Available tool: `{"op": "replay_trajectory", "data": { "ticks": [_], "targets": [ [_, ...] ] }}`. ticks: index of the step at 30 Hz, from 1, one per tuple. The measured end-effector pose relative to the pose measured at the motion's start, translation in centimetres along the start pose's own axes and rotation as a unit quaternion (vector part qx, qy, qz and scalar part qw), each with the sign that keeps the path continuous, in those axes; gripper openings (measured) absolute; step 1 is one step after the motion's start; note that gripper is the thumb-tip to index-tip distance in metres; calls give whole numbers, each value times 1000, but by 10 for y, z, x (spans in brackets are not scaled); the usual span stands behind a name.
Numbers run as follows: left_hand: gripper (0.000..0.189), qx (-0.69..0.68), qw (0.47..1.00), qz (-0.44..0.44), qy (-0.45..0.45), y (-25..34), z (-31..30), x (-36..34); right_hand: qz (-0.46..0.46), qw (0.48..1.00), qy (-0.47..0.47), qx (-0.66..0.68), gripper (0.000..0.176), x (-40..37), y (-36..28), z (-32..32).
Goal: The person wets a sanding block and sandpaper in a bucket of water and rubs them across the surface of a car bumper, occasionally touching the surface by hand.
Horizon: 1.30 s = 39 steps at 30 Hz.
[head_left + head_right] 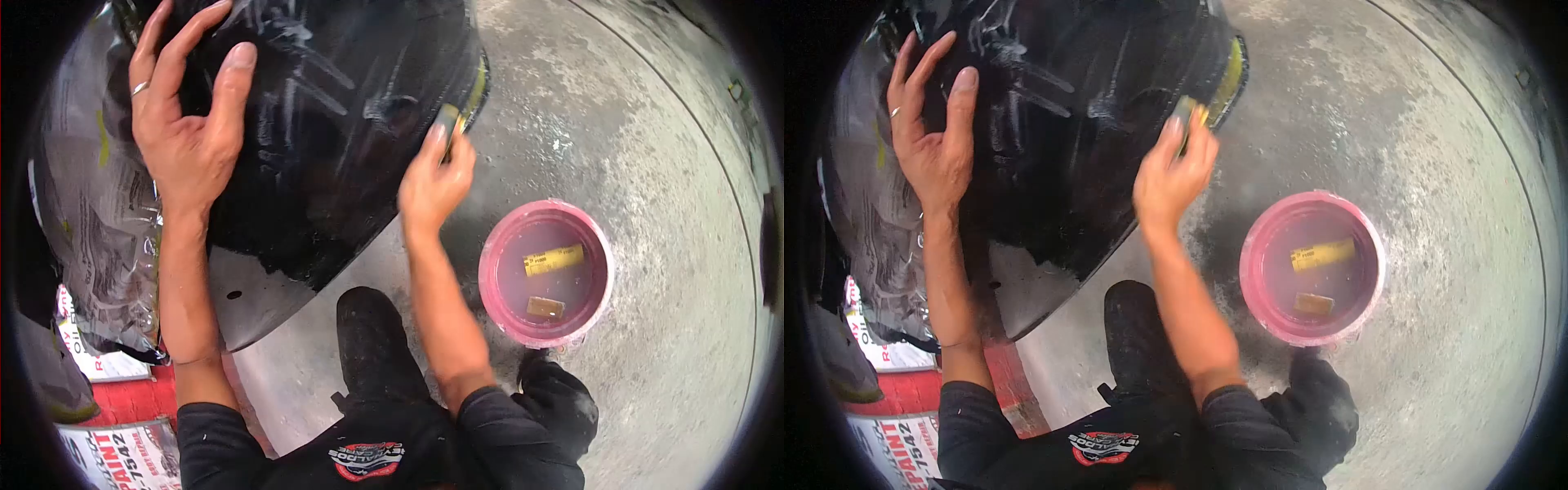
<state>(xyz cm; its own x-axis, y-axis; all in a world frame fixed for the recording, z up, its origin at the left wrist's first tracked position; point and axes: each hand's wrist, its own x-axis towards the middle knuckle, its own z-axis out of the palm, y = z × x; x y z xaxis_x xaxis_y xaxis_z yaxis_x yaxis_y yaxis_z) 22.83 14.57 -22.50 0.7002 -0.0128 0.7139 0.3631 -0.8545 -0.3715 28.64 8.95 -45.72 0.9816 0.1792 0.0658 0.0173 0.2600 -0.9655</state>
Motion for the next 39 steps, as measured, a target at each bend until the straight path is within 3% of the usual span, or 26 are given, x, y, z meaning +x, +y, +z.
{"op": "replay_trajectory", "data": {
  "ticks": [2,4,7,9,11,13,16,19,20,21,23,24,25,26,29,32,34,36,37,39],
  "targets": [
    [32,-9,1000,-6,-1,5,-1,1,62,998,-30,-8,36,22,-2,0],
    [33,-2,1000,-14,12,6,1,4,-28,999,-40,-1,38,-46,6,-10],
    [33,-6,1000,-20,-4,6,0,4,-72,997,-19,23,38,-90,14,-9],
    [34,-2,1000,-18,-16,7,-2,5,-55,998,-4,27,36,-16,13,-1],
    [34,-3,999,-29,-27,11,-4,1,77,995,-54,12,38,68,-1,2],
    [34,-2,999,-37,-34,10,-3,3,105,992,-67,10,36,87,9,6],
    [33,-7,999,-44,-20,11,-2,4,-65,997,-14,30,36,-14,12,-6],
    [33,-11,998,-51,-28,9,-4,1,-88,996,20,4,37,-19,23,2],
    [32,-7,998,-50,-30,10,-4,2,-71,997,16,16,35,23,25,6],
    [32,-3,999,-46,-28,11,-3,4,48,997,-37,44,36,69,11,3],
    [32,1,999,-44,-24,14,-2,4,70,986,-138,58,40,153,19,12],
    [32,7,999,-40,-16,14,-1,7,65,985,-152,58,39,158,28,11],
    [31,2,999,-39,-24,15,-3,7,60,983,-165,57,39,159,37,14],
    [31,6,999,-40,-36,14,-5,6,-2,992,-113,51,38,133,38,10],
    [30,5,998,-36,-43,9,-6,5,-129,992,-7,-9,37,9,30,-2],
    [28,12,998,-44,-40,9,-7,5,-120,992,23,10,35,36,34,10],
    [27,10,999,-49,-19,10,-4,8,-26,996,-43,78,31,114,16,17],
    [25,5,998,-55,6,5,-4,5,-50,996,-60,51,32,146,15,22],
    [25,9,998,-59,5,3,-4,4,-72,995,-71,20,32,148,15,23],
    [23,4,998,-55,12,0,-4,4,-120,992,-23,24,37,59,17,13]
  ]
}}
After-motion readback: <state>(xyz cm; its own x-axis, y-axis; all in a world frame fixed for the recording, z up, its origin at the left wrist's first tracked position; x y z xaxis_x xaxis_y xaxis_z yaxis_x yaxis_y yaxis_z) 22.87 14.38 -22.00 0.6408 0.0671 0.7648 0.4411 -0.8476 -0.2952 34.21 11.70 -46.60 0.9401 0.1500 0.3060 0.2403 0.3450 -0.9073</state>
